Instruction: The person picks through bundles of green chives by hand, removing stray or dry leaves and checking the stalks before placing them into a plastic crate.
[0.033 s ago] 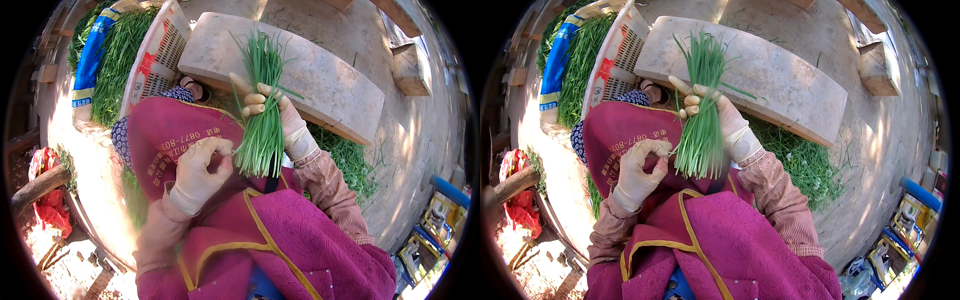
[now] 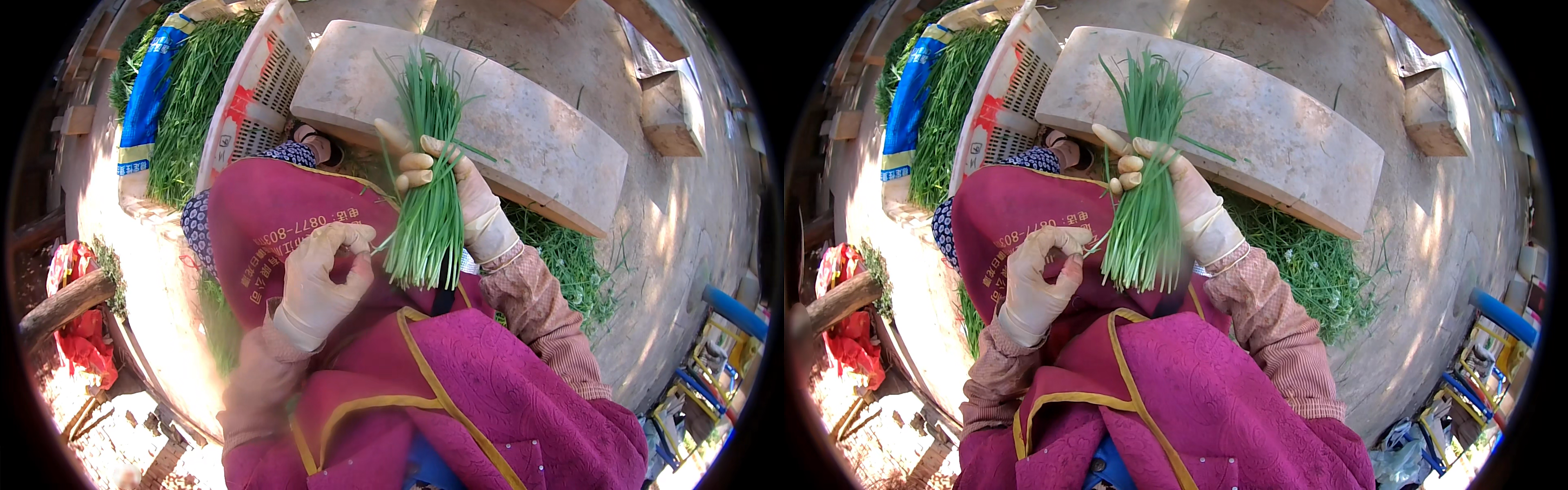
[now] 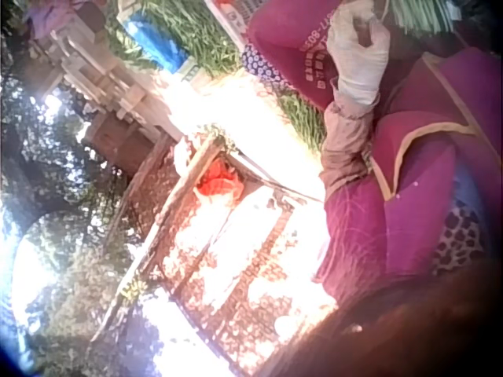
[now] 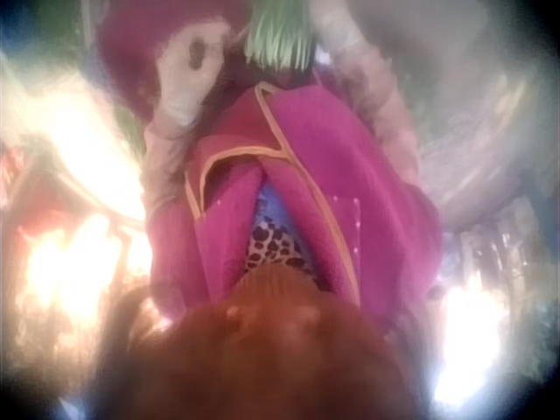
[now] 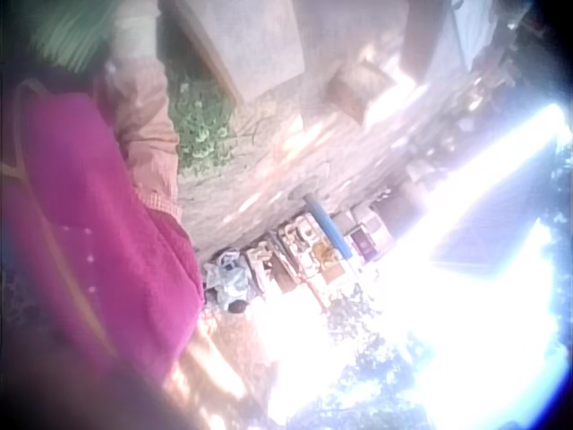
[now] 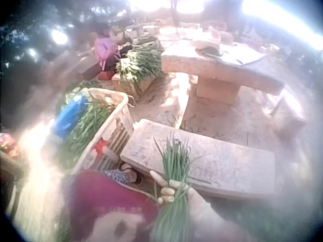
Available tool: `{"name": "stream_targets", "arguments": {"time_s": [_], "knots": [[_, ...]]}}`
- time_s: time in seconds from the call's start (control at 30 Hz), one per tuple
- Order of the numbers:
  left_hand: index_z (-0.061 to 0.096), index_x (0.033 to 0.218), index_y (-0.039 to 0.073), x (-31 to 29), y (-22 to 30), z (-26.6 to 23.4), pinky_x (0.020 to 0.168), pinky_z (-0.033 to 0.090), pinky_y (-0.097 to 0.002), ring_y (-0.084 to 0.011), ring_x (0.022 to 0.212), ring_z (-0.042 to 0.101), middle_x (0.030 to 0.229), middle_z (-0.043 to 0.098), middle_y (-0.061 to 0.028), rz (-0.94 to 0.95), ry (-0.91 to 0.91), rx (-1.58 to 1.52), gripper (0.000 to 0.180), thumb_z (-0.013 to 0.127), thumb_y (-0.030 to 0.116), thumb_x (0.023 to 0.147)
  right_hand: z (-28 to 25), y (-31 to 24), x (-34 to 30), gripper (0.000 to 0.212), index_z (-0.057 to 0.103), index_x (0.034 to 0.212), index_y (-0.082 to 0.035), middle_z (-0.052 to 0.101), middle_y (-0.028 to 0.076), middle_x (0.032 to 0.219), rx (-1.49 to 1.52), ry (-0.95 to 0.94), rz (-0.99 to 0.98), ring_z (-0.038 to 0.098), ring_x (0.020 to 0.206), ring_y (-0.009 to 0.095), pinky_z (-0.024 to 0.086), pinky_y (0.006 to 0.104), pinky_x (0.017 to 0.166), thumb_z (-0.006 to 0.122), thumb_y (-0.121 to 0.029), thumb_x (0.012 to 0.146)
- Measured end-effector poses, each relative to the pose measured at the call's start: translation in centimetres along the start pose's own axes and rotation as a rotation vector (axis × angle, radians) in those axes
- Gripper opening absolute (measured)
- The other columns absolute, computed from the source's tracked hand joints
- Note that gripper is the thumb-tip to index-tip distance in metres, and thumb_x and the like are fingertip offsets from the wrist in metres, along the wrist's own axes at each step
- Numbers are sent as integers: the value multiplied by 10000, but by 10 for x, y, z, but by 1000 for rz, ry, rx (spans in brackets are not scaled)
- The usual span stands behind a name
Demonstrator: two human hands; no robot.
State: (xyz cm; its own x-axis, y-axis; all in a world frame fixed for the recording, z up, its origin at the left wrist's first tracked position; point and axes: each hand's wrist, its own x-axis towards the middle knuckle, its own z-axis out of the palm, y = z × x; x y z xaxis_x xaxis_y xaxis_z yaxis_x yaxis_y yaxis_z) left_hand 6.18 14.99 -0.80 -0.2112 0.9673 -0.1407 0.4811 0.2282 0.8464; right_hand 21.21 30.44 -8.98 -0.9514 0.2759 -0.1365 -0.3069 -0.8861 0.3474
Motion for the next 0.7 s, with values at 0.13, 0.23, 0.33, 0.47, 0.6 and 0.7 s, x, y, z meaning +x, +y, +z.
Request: {"name": "stream_targets", "arguments": {"time_s": [0.13,0.23,0.33,0.47,0.6,0.7], "knots": [[571,903,21,0,-13,-12,826,499,-283,-158,932,636,1066,675,-160,-151,20,-436,43,560,20,862,-1,-1,-2,573,321,1490,-109,528,5,751,18,18,-21,523,724,152,474,281,726,527,-189,961],[595,1009,24,0,-20,-12,884,483,-295,-163,1029,618,1212,631,-168,-183,-13,-624,150,522,147,964,0,0,-2,562,344,1469,-20,555,19,744,32,-8,-26,558,679,170,486,319,848,534,-160,958],[571,1151,-9,12,-13,-4,993,412,-298,-160,1106,553,1263,583,-137,-162,64,-582,200,520,87,983,-1,3,0,563,344,1471,-28,553,19,740,62,-23,-7,556,677,169,488,320,852,533,-163,958],[407,1406,-24,15,-29,8,1008,418,-322,-214,1274,497,1347,538,-157,-190,-173,-584,454,479,187,1011,2,6,0,559,353,1471,-43,553,15,735,73,-33,10,553,677,168,491,319,854,533,-174,958],[450,1379,-3,10,-35,20,1017,434,-321,-190,1217,543,1314,566,-108,-177,-210,-613,456,560,13,937,1,6,1,555,366,1466,-51,552,6,728,34,-5,1,549,678,170,494,320,855,540,-186,956],[507,1323,9,14,-35,26,916,494,-282,-144,1063,620,1184,640,-100,-172,-187,-470,424,572,-27,905,-1,8,2,565,354,1473,-52,545,0,724,39,-7,-2,549,681,169,494,316,862,541,-188,957]]}}
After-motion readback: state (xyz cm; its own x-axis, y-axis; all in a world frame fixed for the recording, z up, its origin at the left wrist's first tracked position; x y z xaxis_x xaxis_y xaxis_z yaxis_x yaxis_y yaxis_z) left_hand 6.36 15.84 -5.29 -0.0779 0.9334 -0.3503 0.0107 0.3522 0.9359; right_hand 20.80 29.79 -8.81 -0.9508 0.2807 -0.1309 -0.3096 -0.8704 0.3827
